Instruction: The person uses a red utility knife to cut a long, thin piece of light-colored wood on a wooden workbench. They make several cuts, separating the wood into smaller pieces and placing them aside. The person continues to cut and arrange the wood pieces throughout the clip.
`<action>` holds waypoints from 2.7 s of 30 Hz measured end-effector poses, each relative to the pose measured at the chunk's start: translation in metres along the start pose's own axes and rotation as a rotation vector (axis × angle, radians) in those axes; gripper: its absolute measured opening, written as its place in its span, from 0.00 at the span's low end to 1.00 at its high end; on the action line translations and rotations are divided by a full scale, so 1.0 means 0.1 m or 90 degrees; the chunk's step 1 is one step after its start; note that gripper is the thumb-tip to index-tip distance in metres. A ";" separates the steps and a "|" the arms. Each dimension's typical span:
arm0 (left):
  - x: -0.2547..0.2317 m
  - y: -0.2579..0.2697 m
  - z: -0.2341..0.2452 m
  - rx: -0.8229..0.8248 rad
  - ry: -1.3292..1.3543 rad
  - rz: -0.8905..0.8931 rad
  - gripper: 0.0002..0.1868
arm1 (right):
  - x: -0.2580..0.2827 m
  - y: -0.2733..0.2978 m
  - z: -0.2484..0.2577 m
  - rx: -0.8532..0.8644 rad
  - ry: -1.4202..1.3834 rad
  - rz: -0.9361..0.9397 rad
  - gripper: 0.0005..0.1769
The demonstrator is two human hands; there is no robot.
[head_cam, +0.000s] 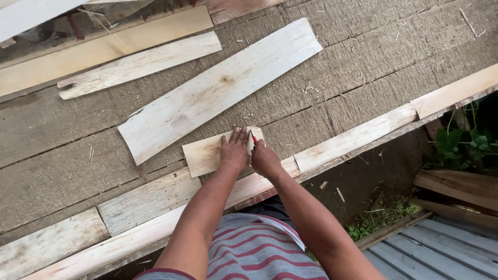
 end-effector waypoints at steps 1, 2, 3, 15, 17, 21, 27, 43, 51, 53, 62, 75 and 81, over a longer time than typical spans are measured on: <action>-0.01 0.02 0.00 0.007 0.000 0.003 0.45 | -0.01 0.03 -0.01 0.004 0.001 -0.001 0.17; 0.00 0.00 0.03 0.006 -0.001 0.002 0.45 | -0.02 0.02 -0.01 0.002 0.000 -0.001 0.17; 0.00 0.01 0.04 0.008 -0.002 0.002 0.45 | -0.05 0.03 -0.05 0.004 0.000 0.001 0.17; 0.00 0.01 0.00 0.006 -0.007 0.010 0.44 | -0.53 0.13 -0.55 -0.003 0.037 -0.010 0.18; -0.01 0.03 0.01 0.007 -0.008 0.010 0.44 | -0.65 0.08 -0.68 -0.010 0.053 -0.011 0.18; -0.02 0.05 0.03 0.007 -0.004 0.015 0.44 | -0.72 0.16 -0.72 -0.032 0.074 -0.001 0.18; -0.05 0.18 0.21 0.029 -0.017 0.020 0.43 | -0.86 0.20 -0.83 -0.036 0.078 0.005 0.18; -0.09 0.44 0.42 0.005 -0.006 0.047 0.43 | -0.28 -0.04 -0.09 -0.052 -0.019 -0.006 0.20; -0.03 0.27 0.21 -0.010 -0.005 0.046 0.45 | -0.05 -0.25 -0.06 -0.044 0.002 0.000 0.18; -0.01 0.24 0.17 -0.007 -0.012 0.044 0.46 | -0.02 -0.25 -0.07 -0.043 0.021 -0.003 0.18; -0.02 0.24 0.14 -0.040 0.042 0.037 0.45 | 0.03 -0.16 -0.01 -0.023 0.036 0.002 0.18; 0.08 0.06 -0.09 -0.047 0.045 0.009 0.48 | 0.19 -0.07 0.12 0.006 0.039 0.014 0.17; 0.06 0.02 -0.11 -0.036 0.029 0.033 0.47 | 0.15 0.00 0.12 0.024 0.023 0.013 0.18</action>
Point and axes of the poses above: each hand's wrist, its own y-axis away from the middle knuckle, its own z-axis out of the back of the hand, x = y × z, the point moved 7 cm from there along -y, towards the middle knuckle, and after that the axes turned 13 degrees about -z, right-handed, at the moved point
